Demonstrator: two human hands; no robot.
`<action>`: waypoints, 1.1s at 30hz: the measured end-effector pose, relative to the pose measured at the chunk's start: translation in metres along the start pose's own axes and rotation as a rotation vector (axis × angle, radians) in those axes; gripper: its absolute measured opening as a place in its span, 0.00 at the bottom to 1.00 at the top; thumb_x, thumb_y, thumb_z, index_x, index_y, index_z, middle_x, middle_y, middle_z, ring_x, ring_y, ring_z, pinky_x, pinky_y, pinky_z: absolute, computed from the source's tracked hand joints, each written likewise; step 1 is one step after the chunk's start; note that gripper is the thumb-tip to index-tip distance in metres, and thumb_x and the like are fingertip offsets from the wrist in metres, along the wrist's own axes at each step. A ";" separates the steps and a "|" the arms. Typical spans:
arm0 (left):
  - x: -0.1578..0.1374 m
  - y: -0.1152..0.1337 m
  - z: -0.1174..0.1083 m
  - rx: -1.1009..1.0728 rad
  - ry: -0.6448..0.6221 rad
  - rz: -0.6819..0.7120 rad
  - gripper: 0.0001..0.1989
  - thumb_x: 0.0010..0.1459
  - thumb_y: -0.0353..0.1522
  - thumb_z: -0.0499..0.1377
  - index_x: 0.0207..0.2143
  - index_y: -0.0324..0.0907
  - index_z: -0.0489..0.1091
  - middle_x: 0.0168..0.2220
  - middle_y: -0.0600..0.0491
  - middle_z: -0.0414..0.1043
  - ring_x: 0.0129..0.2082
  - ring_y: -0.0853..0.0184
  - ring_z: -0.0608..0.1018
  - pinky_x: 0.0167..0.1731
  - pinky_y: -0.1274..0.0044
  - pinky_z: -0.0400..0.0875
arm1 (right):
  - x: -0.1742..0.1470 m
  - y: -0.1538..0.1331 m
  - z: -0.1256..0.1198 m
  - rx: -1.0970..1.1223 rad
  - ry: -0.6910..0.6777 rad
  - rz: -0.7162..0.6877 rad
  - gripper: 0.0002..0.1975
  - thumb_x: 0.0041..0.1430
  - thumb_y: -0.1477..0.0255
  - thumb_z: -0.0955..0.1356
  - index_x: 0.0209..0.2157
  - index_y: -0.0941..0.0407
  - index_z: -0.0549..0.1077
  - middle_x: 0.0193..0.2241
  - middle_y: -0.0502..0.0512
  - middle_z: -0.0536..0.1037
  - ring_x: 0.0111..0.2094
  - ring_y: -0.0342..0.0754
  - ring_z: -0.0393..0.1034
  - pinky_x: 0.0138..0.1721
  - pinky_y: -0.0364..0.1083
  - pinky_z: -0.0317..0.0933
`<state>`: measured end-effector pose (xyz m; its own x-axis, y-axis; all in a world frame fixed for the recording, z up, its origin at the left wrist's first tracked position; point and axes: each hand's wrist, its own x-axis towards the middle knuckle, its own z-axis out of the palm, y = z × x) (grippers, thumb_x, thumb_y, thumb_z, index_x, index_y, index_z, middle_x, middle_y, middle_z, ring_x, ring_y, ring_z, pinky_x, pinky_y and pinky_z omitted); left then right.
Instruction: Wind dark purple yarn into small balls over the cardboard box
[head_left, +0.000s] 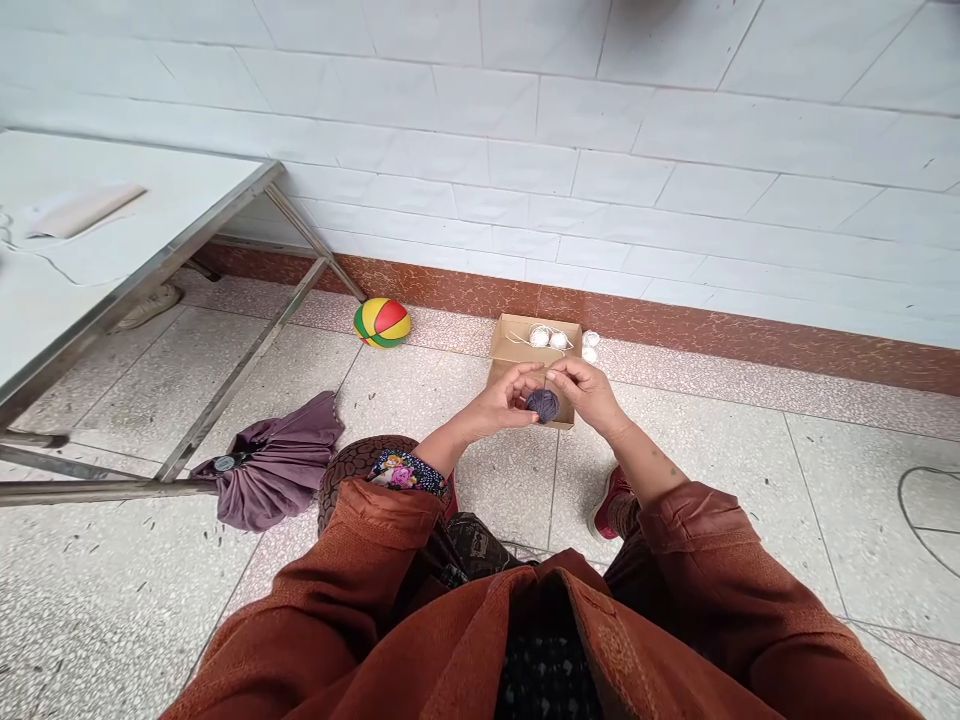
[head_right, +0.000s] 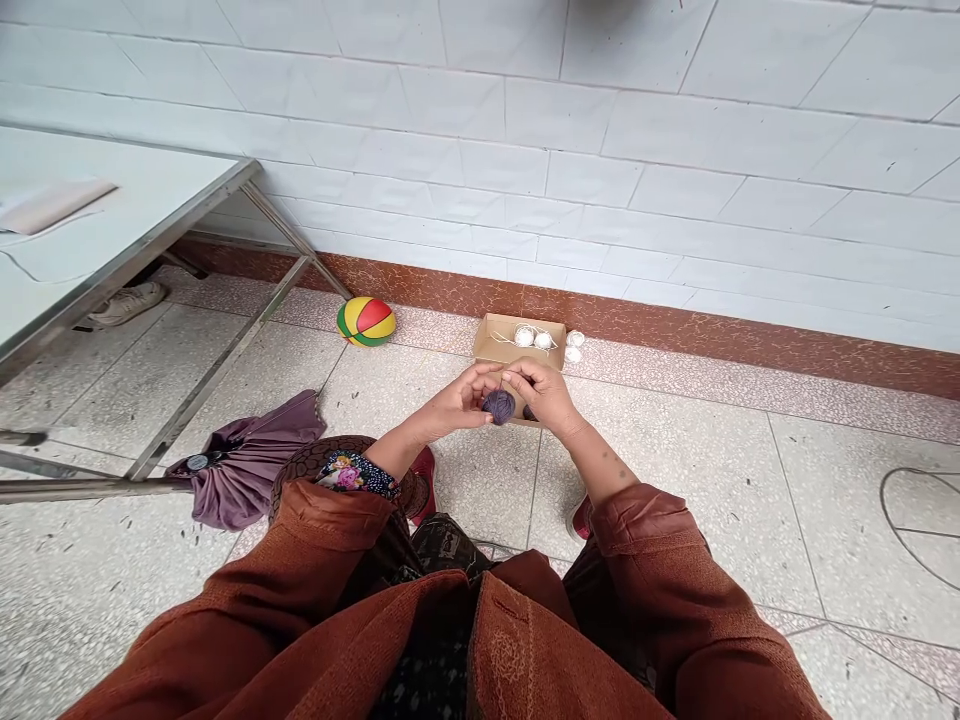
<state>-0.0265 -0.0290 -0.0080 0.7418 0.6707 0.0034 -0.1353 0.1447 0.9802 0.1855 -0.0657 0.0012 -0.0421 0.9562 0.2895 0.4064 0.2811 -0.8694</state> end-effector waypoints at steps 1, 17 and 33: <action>0.000 0.001 0.000 -0.064 -0.024 0.025 0.40 0.50 0.34 0.74 0.64 0.50 0.65 0.48 0.50 0.76 0.47 0.62 0.78 0.46 0.72 0.69 | 0.001 0.006 0.001 -0.018 -0.001 0.025 0.16 0.69 0.57 0.68 0.33 0.53 0.76 0.30 0.52 0.78 0.33 0.48 0.71 0.38 0.47 0.65; 0.006 -0.009 -0.003 0.253 0.309 -0.054 0.30 0.42 0.31 0.73 0.50 0.42 0.71 0.48 0.48 0.75 0.42 0.64 0.77 0.42 0.72 0.71 | -0.013 -0.017 0.001 -0.011 -0.232 -0.150 0.12 0.71 0.62 0.67 0.36 0.53 0.77 0.33 0.52 0.80 0.33 0.47 0.72 0.39 0.46 0.65; 0.006 -0.004 -0.006 -0.044 0.347 0.021 0.25 0.47 0.34 0.73 0.49 0.42 0.74 0.46 0.49 0.79 0.45 0.64 0.78 0.52 0.69 0.70 | -0.018 0.005 0.016 -0.133 -0.282 -0.069 0.11 0.71 0.66 0.64 0.35 0.53 0.74 0.31 0.53 0.77 0.34 0.48 0.72 0.39 0.46 0.64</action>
<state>-0.0252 -0.0208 -0.0135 0.4724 0.8799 -0.0513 -0.1823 0.1545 0.9710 0.1739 -0.0802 -0.0147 -0.3177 0.9253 0.2070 0.5092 0.3507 -0.7859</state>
